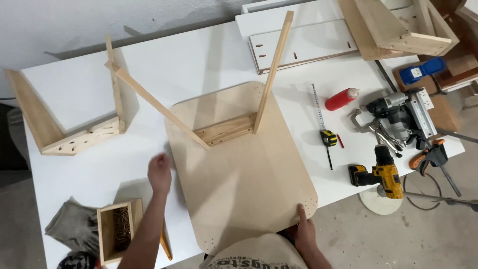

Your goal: Assembling wooden legs to a base by measuring, applying glue, and securing with screws using a power drill.

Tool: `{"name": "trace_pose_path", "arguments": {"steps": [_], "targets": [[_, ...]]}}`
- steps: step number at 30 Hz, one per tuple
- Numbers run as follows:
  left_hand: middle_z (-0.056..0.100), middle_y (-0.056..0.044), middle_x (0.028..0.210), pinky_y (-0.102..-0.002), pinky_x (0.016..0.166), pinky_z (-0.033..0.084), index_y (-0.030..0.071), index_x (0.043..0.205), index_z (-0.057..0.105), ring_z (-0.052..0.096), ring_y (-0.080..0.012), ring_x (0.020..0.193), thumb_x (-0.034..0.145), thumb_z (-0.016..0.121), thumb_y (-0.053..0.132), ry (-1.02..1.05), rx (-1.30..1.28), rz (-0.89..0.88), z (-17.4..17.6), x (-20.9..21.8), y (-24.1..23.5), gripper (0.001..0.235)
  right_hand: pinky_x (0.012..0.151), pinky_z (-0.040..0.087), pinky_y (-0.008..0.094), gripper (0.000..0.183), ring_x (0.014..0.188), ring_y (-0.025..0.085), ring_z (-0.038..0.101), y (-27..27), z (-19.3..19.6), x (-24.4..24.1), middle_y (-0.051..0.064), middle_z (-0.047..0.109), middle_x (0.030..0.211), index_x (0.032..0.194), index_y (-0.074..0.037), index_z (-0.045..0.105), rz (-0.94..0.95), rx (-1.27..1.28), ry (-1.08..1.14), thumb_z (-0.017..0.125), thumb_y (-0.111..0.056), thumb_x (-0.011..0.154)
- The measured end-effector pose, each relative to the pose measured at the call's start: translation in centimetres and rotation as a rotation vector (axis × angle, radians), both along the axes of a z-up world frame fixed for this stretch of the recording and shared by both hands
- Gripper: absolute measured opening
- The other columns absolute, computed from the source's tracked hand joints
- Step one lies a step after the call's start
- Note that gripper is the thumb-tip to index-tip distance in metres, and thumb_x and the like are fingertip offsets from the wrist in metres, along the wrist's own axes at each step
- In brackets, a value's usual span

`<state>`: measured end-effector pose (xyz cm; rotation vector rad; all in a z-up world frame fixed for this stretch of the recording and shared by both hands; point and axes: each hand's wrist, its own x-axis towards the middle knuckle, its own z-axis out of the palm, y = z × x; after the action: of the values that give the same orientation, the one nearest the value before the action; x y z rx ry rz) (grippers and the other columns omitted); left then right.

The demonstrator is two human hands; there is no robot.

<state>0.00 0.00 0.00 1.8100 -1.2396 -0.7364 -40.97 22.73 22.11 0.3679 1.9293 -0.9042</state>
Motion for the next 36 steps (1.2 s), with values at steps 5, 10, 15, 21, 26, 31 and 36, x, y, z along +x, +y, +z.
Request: {"name": "trace_pose_path", "arguments": {"steps": [5,10,15,21,26,31,36], "targets": [[0.073,-0.008,0.122,-0.038,0.091,0.051,0.008,0.13,0.068,0.068,-0.0248,0.102,0.095,0.06,0.04,0.081,0.725,0.145,12.5,-6.6,21.0,0.048,0.076,0.06,0.05,0.066,0.087,0.046,0.069,1.3,-2.4,-3.4,0.031,0.067,0.108,0.13,0.01,0.054,0.13,0.039,-0.096,0.059,-0.048,0.098],[0.07,-0.014,0.129,-0.04,0.089,0.063,0.008,0.148,0.053,0.075,-0.031,0.098,0.099,0.064,0.028,0.384,0.886,0.376,16.3,-13.7,28.2,0.054,0.084,0.059,0.047,0.067,0.097,0.044,0.071,1.7,-4.0,-6.4,0.032,0.074,0.108,0.133,0.011,0.056,0.295,0.091,-0.253,0.061,-0.046,0.098],[0.077,-0.005,0.111,-0.037,0.082,0.053,0.011,0.122,0.076,0.067,-0.0234,0.101,0.094,0.065,0.033,0.122,0.715,0.396,15.1,-15.7,29.4,0.038,0.085,0.061,0.04,0.066,0.099,0.039,0.071,2.0,-2.5,-8.1,0.029,0.075,0.111,0.127,0.016,0.062,0.496,0.036,-0.302,0.056,-0.045,0.102],[0.068,-0.004,0.092,-0.036,0.071,0.048,0.008,0.104,0.074,0.06,-0.022,0.086,0.094,0.067,0.029,0.171,0.655,0.472,15.0,-16.3,30.3,0.024,0.078,0.061,0.037,0.063,0.095,0.035,0.073,3.4,-5.4,-9.8,0.026,0.076,0.107,0.119,0.012,0.069,0.645,-0.037,-0.332,0.054,-0.046,0.102],[0.058,-0.005,0.121,-0.037,0.088,0.046,0.011,0.134,0.061,0.053,-0.022,0.107,0.088,0.072,0.028,0.006,0.555,0.205,13.9,-14.3,31.0,0.05,0.062,0.047,0.032,0.043,0.067,0.02,0.06,4.3,-6.0,-13.6,0.008,0.067,0.077,0.087,-0.005,0.065,1.269,-0.109,0.063,0.063,-0.047,0.097],[0.026,-0.026,0.165,-0.043,0.126,0.034,0.009,0.16,0.036,0.036,-0.0409,0.15,0.067,0.096,0.032,-0.363,0.426,-0.275,12.5,-12.0,31.5,0.113,0.111,0.05,0.054,0.101,0.134,0.044,0.055,5.0,-11.2,-16.3,0.023,0.048,0.151,0.156,-0.018,0.041,1.589,-0.335,0.885,0.091,-0.047,0.073],[0.028,-0.025,0.165,-0.036,0.126,0.035,0.022,0.157,0.045,0.041,-0.0335,0.148,0.067,0.093,0.046,-0.502,0.26,-0.432,8.8,-8.9,30.4,0.104,0.121,0.039,0.045,0.083,0.139,0.037,0.053,4.4,-13.9,-16.6,0.017,0.055,0.152,0.15,-0.027,0.056,1.658,-0.475,1.038,0.091,-0.04,0.076]]}}
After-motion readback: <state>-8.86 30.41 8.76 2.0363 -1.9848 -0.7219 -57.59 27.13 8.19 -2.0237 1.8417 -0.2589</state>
